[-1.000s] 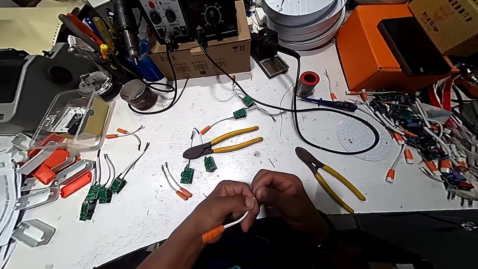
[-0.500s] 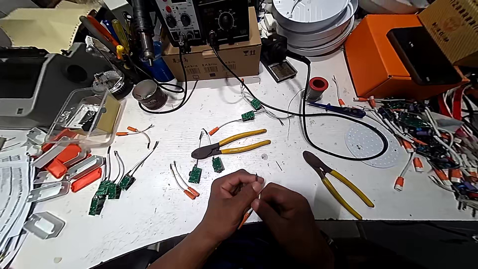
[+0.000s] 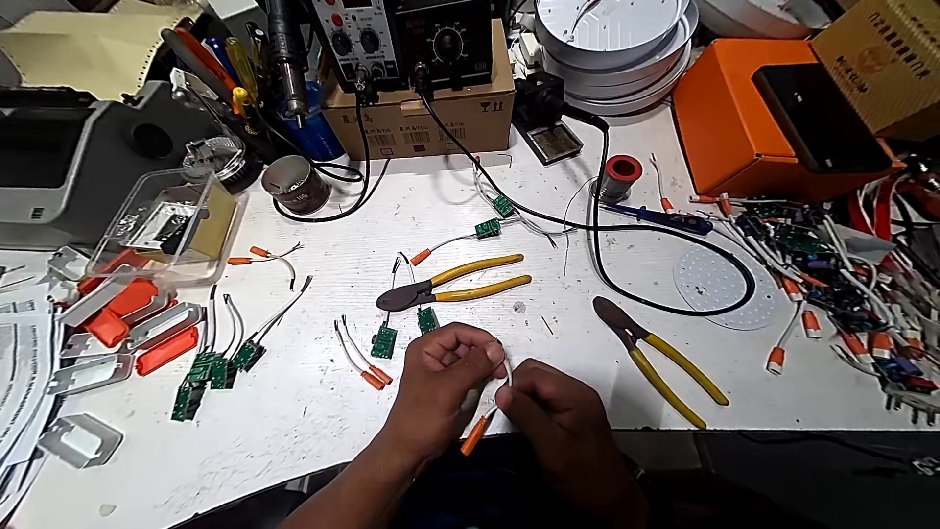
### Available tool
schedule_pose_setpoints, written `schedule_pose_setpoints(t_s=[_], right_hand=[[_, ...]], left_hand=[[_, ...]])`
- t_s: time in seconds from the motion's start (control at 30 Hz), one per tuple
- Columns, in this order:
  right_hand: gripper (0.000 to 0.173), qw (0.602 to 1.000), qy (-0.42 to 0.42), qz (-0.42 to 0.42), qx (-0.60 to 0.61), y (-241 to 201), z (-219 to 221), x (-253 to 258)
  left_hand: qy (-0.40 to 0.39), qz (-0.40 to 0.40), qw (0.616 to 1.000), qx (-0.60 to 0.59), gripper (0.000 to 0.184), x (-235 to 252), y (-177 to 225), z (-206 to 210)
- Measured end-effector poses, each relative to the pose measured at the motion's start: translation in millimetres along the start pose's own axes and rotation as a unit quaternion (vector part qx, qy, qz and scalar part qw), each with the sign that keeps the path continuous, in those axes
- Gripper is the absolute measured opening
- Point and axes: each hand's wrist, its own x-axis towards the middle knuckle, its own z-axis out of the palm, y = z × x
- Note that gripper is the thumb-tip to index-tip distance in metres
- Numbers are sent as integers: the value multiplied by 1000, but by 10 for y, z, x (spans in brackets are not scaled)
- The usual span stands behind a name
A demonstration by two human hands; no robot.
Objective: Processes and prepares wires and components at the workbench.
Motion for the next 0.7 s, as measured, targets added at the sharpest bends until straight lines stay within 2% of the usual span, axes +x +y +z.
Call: schedule_pose_setpoints(t_s=[0.13, 0.3, 0.4, 0.6, 0.7], right_hand=[[14, 997, 30, 17, 71, 6, 13, 23], [25, 999, 17, -24, 37, -12, 6, 17], [25, 998, 21, -54, 10, -3, 42, -37], [29, 998, 44, -20, 38, -23, -40, -82], [29, 997, 59, 5, 48, -44, -105, -84]], left_hand=[[-22, -13, 999, -20, 12, 6, 2, -16], [-28, 65, 996, 61, 20, 0, -25, -14], [-27, 100, 990, 92, 20, 0, -59, 9], [54, 176, 972, 147, 19, 126, 32, -141], [-3, 153, 972, 178, 16, 112, 83, -150]])
